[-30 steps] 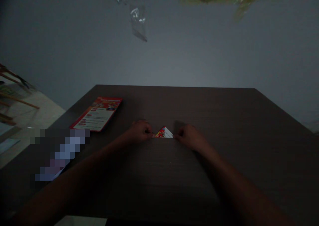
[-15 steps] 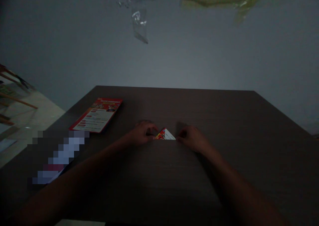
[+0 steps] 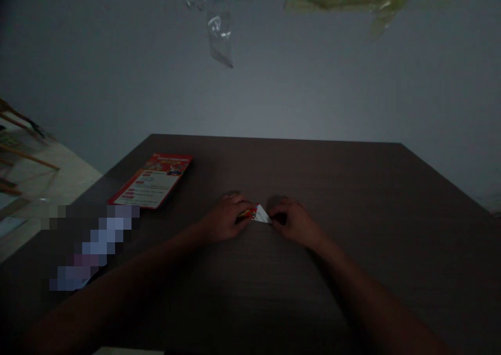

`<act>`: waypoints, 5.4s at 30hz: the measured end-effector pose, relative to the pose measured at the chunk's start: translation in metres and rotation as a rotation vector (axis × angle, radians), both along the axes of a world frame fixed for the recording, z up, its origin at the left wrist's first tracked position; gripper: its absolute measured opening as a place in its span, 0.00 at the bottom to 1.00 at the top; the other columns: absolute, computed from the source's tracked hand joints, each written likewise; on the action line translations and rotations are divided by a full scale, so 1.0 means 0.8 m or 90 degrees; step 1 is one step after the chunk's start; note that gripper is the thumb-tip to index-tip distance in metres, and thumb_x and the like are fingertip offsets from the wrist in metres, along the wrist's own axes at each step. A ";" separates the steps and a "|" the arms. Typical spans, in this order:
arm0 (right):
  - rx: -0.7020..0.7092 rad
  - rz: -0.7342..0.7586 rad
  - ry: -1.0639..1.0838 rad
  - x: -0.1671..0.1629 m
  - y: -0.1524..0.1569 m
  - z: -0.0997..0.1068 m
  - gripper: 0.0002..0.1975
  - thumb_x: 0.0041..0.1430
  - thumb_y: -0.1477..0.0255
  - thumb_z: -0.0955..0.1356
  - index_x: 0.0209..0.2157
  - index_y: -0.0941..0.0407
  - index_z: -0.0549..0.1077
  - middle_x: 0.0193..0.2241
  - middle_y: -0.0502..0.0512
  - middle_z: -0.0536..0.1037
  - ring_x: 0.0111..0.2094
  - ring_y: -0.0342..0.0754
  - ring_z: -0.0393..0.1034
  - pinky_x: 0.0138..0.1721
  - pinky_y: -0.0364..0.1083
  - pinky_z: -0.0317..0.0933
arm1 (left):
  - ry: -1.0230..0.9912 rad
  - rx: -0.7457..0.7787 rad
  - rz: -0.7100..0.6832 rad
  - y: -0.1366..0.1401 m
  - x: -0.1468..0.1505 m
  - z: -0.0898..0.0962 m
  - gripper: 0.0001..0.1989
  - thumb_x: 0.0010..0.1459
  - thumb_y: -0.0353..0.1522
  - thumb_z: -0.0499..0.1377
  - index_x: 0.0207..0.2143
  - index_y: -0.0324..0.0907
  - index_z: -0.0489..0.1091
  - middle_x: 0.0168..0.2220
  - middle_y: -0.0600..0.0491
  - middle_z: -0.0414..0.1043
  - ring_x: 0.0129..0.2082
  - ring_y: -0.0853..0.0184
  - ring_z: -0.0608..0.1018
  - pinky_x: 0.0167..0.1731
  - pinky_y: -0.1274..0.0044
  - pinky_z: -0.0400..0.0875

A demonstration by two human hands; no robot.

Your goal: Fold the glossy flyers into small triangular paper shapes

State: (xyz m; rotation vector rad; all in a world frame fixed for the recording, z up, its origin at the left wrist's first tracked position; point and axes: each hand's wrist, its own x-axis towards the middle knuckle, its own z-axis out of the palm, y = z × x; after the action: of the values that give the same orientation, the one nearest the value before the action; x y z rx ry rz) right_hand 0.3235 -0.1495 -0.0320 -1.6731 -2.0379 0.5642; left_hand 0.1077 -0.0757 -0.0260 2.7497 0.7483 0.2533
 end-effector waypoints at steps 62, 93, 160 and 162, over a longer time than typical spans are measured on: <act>0.094 -0.053 0.374 -0.032 0.000 -0.020 0.13 0.52 0.72 0.68 0.42 0.55 0.72 0.34 0.54 0.78 0.35 0.47 0.73 0.41 0.49 0.66 | -0.145 -0.138 -0.048 -0.004 0.008 -0.010 0.18 0.59 0.42 0.52 0.49 0.43 0.64 0.44 0.48 0.67 0.46 0.61 0.68 0.47 0.69 0.60; 0.067 -0.002 0.358 -0.028 -0.004 -0.014 0.16 0.51 0.72 0.69 0.43 0.55 0.71 0.32 0.53 0.78 0.34 0.47 0.73 0.40 0.49 0.67 | -0.145 -0.134 -0.080 0.003 0.006 -0.013 0.13 0.58 0.38 0.53 0.43 0.41 0.65 0.40 0.49 0.68 0.42 0.63 0.69 0.43 0.73 0.62; -0.160 -0.119 0.582 -0.011 0.002 -0.011 0.07 0.43 0.72 0.72 0.29 0.56 0.76 0.26 0.49 0.78 0.26 0.43 0.72 0.33 0.44 0.66 | -0.176 -0.204 -0.138 0.006 0.001 -0.011 0.16 0.59 0.28 0.45 0.48 0.42 0.64 0.44 0.48 0.70 0.45 0.63 0.70 0.47 0.71 0.61; -0.155 -0.135 0.618 -0.014 0.002 -0.012 0.07 0.43 0.72 0.73 0.28 0.56 0.75 0.25 0.49 0.78 0.25 0.43 0.72 0.32 0.44 0.66 | -0.209 -0.252 -0.099 0.004 0.002 -0.014 0.17 0.59 0.28 0.44 0.49 0.42 0.63 0.44 0.49 0.69 0.45 0.64 0.70 0.46 0.73 0.63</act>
State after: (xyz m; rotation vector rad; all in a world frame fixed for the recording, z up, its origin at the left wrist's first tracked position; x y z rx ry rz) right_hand 0.3122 -0.1483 -0.0413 -1.2981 -1.1075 1.2724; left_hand 0.1090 -0.0721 -0.0375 2.2988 0.4398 0.4551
